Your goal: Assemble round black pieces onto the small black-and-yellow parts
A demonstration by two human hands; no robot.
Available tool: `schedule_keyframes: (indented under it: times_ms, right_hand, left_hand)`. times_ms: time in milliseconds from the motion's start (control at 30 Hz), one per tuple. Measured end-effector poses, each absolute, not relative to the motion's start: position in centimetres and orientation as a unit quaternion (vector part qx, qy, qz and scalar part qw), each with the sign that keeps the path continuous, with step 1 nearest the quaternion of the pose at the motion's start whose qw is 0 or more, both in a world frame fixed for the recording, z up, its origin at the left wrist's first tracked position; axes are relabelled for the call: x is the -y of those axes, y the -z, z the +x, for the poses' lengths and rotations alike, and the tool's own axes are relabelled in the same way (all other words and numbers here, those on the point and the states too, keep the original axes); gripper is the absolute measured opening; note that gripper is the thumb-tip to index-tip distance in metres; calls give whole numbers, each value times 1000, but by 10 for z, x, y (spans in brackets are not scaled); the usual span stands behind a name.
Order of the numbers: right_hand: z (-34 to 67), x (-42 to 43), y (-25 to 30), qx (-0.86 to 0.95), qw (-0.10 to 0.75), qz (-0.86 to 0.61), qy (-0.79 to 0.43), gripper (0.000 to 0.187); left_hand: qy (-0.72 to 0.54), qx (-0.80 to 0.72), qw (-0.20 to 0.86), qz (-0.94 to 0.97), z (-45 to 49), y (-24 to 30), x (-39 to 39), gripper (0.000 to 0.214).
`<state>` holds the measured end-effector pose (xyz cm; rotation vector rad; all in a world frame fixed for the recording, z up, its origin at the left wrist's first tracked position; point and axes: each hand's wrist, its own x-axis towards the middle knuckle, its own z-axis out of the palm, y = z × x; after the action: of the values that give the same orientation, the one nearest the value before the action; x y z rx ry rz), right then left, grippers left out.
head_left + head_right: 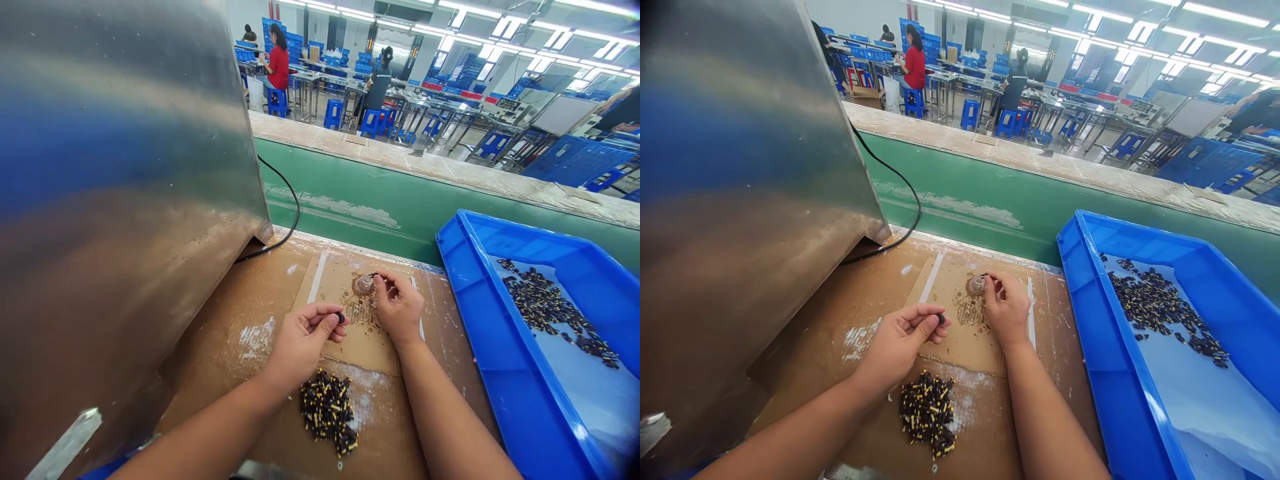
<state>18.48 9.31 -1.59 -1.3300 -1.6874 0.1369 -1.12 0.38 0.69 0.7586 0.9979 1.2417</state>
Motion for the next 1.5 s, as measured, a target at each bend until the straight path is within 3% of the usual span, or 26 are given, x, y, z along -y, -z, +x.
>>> schedule_keyframes:
  times_ms: [200,433,567,700,833,1000,1100,1233,1367,1500]
  right_hand:
    - [182,-79,4,631,526,-551,-146,23]
    - [170,-37,-31,555,529,-496,-408,21]
    - [165,-20,-13,491,514,-454,-537,24]
    - [161,-17,11,447,516,-435,-587,25]
    - [163,-14,-2,466,542,-476,-512,24]
    - [177,-10,-47,524,662,-534,-49,18]
    - [182,-23,-52,570,632,-518,90,20]
    - [187,-47,-42,668,501,-546,65,18]
    - [188,-42,-35,600,553,-574,60,17]
    - [183,-28,-20,550,560,-593,-180,16]
  left_hand:
    - [-566,-420,628,330,-13,-8,-7,33]
    - [-560,-417,659,279,-14,-10,-5,42]
    - [-547,-400,710,193,-11,-14,-5,46]
    - [-546,-405,715,163,-10,-16,-7,48]
    - [-562,-406,699,179,-11,-15,-7,47]
    - [-567,-417,673,227,-12,-13,-7,40]
    - [-563,-421,669,243,-11,-10,-7,39]
    - [-566,-419,664,251,-10,-7,-6,40]
    - [-562,-414,673,245,-11,-7,-6,38]
    - [-560,-372,717,183,-13,-12,-6,33]
